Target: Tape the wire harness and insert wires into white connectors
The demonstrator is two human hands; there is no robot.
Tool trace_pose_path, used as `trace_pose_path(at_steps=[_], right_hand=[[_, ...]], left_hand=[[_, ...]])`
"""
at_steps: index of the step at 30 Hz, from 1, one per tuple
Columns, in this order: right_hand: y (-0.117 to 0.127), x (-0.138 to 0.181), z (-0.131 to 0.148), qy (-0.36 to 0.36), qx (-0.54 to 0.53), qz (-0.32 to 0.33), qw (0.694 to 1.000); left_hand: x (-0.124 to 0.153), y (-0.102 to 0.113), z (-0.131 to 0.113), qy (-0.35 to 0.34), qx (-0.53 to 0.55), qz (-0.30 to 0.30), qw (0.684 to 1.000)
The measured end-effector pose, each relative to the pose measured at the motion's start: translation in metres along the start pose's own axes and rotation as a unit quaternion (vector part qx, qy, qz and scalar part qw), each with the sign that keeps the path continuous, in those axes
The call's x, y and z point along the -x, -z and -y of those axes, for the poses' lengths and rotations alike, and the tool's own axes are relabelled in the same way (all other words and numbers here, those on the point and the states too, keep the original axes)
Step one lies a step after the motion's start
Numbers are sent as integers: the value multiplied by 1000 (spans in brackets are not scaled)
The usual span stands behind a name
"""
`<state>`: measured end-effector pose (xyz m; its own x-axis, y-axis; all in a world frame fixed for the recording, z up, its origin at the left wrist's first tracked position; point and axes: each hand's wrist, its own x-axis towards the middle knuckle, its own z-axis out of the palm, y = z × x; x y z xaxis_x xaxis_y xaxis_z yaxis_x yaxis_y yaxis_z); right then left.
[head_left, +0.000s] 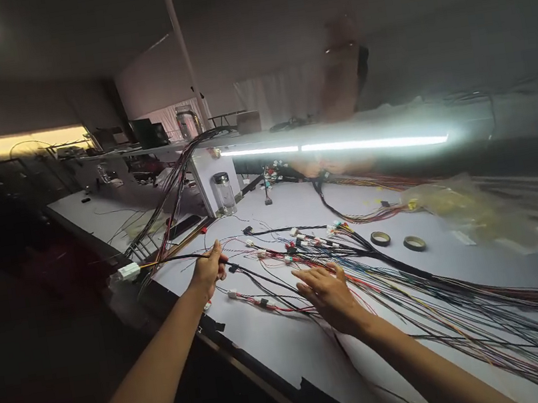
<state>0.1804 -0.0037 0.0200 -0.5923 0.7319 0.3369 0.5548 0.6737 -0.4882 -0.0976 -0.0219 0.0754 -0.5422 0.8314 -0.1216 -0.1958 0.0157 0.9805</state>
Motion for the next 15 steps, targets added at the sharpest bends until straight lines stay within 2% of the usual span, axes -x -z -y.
trace_pose_path(at_steps=[4,7,10,12,15], right_hand=[[-10,-44,54,-30,-63,19,997],[-25,-67,79,-98,-64,60,991],[-36,-70,83,-128,3,46,991],[-44,-64,79,-103,47,25,993],[-55,-50,74,-49,78,33,995]], left_hand=[[1,-8,-4,41,33,28,998],[2,-6,-15,78,72,34,994],[-1,3,-31,103,139,14,985],[-7,10,-42,100,191,-12,976],[-19,17,-49,101,241,-32,965]])
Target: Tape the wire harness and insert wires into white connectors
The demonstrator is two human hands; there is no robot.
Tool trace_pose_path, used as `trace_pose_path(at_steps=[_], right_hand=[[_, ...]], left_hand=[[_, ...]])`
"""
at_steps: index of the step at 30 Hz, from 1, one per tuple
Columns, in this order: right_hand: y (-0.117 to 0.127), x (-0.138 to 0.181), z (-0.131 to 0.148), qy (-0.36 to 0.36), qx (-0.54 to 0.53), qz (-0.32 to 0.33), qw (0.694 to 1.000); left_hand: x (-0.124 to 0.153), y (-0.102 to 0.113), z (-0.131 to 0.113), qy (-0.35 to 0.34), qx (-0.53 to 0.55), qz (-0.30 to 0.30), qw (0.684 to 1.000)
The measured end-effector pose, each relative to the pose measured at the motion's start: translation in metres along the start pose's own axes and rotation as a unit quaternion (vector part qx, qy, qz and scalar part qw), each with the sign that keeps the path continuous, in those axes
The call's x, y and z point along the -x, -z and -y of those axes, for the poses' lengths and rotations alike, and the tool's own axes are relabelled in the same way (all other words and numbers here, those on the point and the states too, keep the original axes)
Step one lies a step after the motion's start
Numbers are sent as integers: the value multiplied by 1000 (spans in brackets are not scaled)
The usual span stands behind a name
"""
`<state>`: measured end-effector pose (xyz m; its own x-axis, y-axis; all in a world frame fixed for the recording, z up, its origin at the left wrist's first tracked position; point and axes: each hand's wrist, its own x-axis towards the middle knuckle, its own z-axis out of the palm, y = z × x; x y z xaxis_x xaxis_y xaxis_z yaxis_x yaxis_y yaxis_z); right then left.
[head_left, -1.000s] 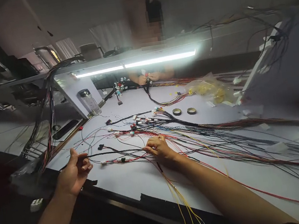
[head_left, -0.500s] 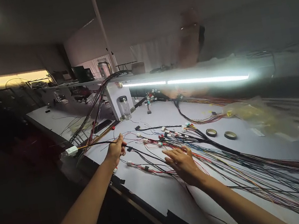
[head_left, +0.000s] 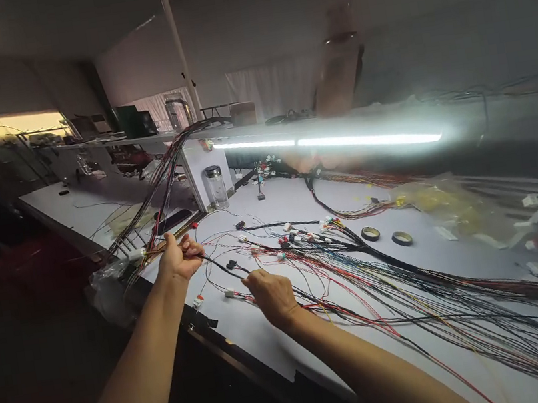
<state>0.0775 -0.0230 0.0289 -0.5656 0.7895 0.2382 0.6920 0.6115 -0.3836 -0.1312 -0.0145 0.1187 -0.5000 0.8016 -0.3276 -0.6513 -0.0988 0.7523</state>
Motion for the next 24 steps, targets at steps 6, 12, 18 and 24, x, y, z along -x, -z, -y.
trace_pose_path(at_steps=[6,12,18,24], right_hand=[[-11,19,5,51,6,44,998],[19,-4,23,13,-68,91,993],[21,-43,53,-50,-205,118,970],[-2,-30,54,-50,-125,86,987]], left_hand=[[-12,0,4,39,1,13,999],[-7,-6,7,39,-31,60,997],[-1,-23,13,-17,-32,95,995],[-10,-34,21,-83,-23,70,994]])
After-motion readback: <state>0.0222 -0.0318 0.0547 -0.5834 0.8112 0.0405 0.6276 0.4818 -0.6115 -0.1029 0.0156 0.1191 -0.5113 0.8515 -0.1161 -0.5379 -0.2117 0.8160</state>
